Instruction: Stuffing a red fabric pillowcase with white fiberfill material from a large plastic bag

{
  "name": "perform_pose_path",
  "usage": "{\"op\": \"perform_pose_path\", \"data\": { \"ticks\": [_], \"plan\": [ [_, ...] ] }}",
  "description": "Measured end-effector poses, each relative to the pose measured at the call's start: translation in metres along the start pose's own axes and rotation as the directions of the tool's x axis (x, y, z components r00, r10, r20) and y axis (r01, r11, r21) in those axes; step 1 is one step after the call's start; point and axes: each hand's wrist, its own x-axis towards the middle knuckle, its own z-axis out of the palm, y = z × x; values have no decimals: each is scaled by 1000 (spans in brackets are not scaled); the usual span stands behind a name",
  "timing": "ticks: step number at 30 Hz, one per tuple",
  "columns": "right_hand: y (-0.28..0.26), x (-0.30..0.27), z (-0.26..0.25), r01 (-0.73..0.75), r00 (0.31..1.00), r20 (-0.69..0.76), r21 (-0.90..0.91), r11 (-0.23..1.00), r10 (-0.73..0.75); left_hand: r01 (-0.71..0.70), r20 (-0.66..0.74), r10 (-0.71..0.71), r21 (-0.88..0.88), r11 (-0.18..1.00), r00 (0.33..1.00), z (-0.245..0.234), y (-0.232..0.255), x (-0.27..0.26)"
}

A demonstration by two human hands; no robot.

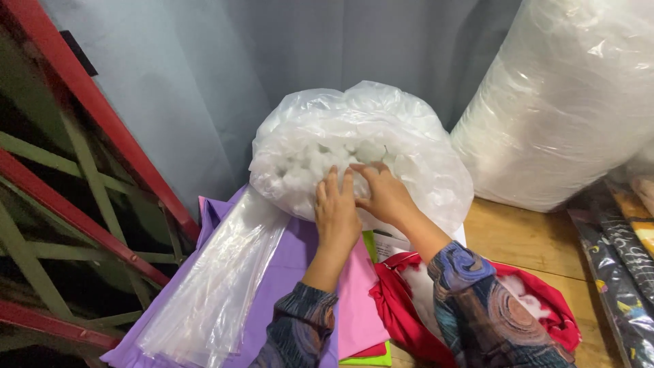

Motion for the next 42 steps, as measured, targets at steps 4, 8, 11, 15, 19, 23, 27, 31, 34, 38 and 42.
{"op": "perform_pose_path", "data": {
  "ticks": [4,8,11,15,19,23,27,31,34,38,42],
  "plan": [
    [37,38,45,59,998,40,-112,992,-55,13,122,-27,114,993,992,35,-26,22],
    [16,13,-11,94,996,-12,59,994,-93,24,186,-56,169,985,981,76,-75,54],
    [7,-16,-48,-6,1000,-7,360,933,9,-51,63,37,233,971,997,90,-103,53],
    [-2,-47,-90,-80,993,-20,624,777,118,-17,126,6,83,996,992,26,-69,46],
    [19,-69,-88,-104,986,-21,703,703,168,-38,94,43,-54,998,995,-29,-30,12],
    [27,-95,-80,-70,986,-40,785,615,164,-88,-108,23,-644,760,994,-56,17,-24],
    [26,-112,-77,21,981,-162,646,763,109,94,55,-96,-884,458,994,-30,31,-35],
    [-4,-87,-85,86,979,-196,641,763,55,-25,-147,-133,-756,654,980,-25,6,3],
    [-19,-49,-75,89,988,-154,411,907,-28,72,-112,-226,-737,672,968,-11,-22,29],
    [-1,7,-18,88,994,57,152,984,-97,404,262,-309,-653,641,914,27,-54,51],
    [20,31,41,118,985,144,-187,975,-92,496,379,-323,-611,617,867,42,-62,52]
  ]
}}
